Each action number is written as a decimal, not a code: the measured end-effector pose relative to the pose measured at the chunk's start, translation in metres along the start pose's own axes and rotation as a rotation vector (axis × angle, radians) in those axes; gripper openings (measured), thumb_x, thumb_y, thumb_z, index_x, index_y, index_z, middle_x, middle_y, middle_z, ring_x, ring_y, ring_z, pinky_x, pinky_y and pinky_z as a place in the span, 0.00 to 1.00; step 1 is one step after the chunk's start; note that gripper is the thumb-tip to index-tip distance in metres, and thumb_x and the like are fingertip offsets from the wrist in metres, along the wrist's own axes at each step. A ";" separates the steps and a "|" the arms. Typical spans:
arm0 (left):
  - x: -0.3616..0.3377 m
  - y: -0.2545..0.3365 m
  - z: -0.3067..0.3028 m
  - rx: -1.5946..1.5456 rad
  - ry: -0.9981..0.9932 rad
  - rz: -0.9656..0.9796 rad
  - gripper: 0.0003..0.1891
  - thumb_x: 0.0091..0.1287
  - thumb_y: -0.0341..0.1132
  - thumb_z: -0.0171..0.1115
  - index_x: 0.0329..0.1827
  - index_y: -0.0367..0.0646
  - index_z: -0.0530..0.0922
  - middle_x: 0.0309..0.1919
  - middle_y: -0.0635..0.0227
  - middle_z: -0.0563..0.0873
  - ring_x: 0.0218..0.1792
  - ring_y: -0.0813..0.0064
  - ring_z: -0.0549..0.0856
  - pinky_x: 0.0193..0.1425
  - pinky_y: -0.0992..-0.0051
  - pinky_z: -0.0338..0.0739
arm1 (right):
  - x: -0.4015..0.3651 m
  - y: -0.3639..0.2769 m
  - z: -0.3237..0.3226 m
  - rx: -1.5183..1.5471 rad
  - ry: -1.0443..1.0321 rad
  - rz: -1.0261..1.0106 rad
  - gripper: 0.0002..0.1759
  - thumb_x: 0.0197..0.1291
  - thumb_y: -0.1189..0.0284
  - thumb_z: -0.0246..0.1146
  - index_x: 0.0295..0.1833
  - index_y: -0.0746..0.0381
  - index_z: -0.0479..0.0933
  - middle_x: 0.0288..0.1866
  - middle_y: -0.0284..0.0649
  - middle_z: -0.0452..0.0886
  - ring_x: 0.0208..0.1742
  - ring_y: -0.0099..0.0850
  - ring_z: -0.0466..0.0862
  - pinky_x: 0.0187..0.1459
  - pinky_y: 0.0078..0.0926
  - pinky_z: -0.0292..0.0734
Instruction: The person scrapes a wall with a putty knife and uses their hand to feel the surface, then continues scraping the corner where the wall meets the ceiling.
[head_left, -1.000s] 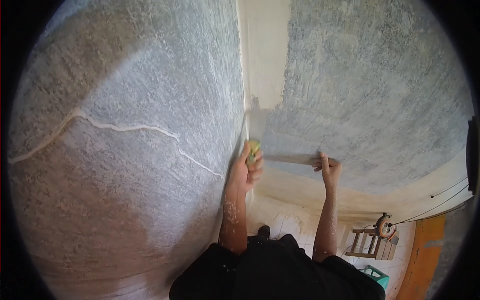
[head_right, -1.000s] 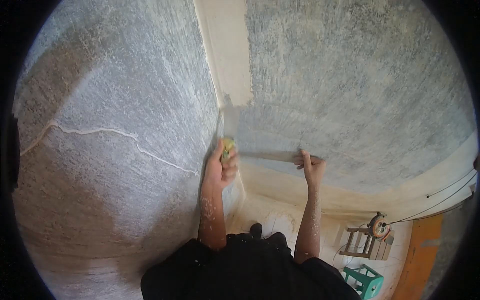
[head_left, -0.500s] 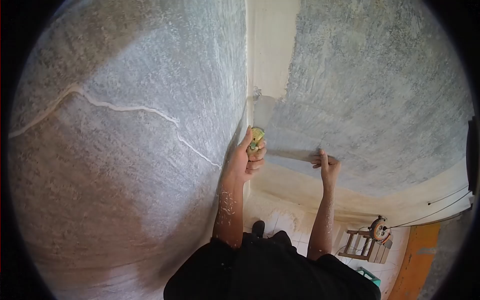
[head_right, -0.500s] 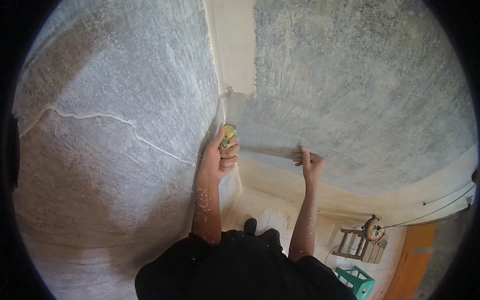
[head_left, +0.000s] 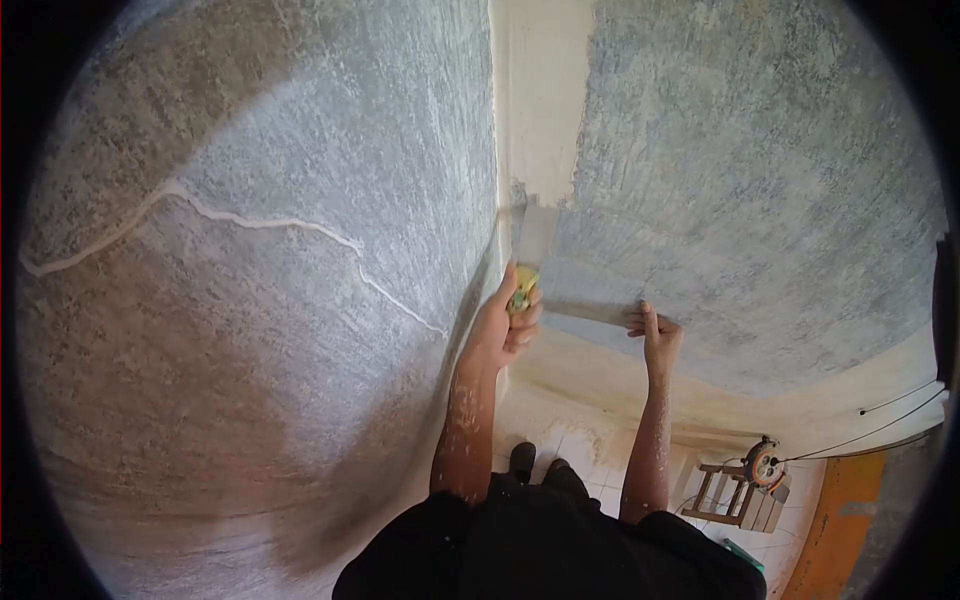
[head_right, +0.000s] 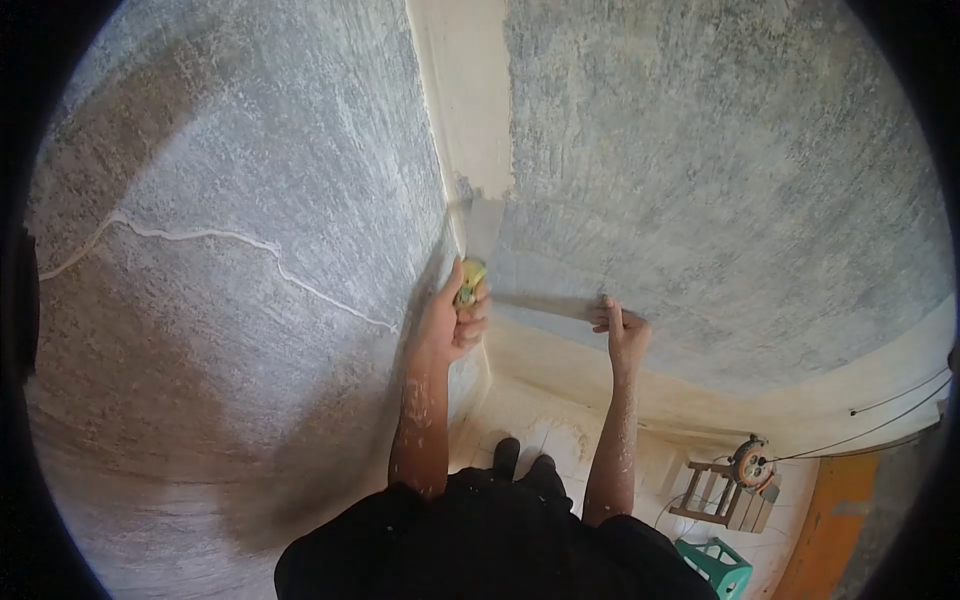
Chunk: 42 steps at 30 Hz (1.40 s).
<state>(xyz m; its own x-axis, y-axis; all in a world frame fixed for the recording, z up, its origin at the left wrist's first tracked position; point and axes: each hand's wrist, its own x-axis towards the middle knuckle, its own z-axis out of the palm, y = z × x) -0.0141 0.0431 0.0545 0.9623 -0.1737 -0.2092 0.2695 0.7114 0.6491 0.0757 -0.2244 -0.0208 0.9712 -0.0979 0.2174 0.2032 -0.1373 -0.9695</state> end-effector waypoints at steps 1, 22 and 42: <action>-0.003 0.008 0.011 0.013 -0.015 0.005 0.28 0.71 0.67 0.46 0.31 0.50 0.70 0.14 0.83 0.59 0.11 0.90 0.51 0.11 0.86 0.42 | -0.005 -0.002 0.000 -0.022 0.015 0.005 0.24 0.68 0.60 0.63 0.35 0.74 0.85 0.27 0.47 0.87 0.26 0.30 0.86 0.29 0.25 0.80; 0.011 0.034 0.075 0.076 0.012 0.204 0.25 0.74 0.61 0.49 0.33 0.49 0.74 0.15 0.83 0.64 0.11 0.91 0.57 0.11 0.86 0.47 | 0.000 -0.001 -0.019 -0.217 -0.077 -0.060 0.25 0.69 0.58 0.62 0.41 0.75 0.84 0.29 0.45 0.87 0.32 0.30 0.88 0.37 0.25 0.79; -0.014 0.023 0.024 0.084 0.146 0.042 0.28 0.70 0.67 0.49 0.31 0.50 0.72 0.14 0.84 0.62 0.11 0.90 0.54 0.12 0.86 0.43 | 0.007 -0.001 -0.014 0.058 0.017 0.029 0.20 0.64 0.64 0.68 0.32 0.74 0.85 0.24 0.46 0.85 0.22 0.27 0.83 0.25 0.23 0.80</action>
<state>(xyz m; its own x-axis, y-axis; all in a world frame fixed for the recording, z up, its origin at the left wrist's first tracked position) -0.0204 0.0457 0.0900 0.9590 -0.0394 -0.2805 0.2367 0.6553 0.7173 0.0808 -0.2388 -0.0167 0.9745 -0.1177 0.1909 0.1827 -0.0771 -0.9801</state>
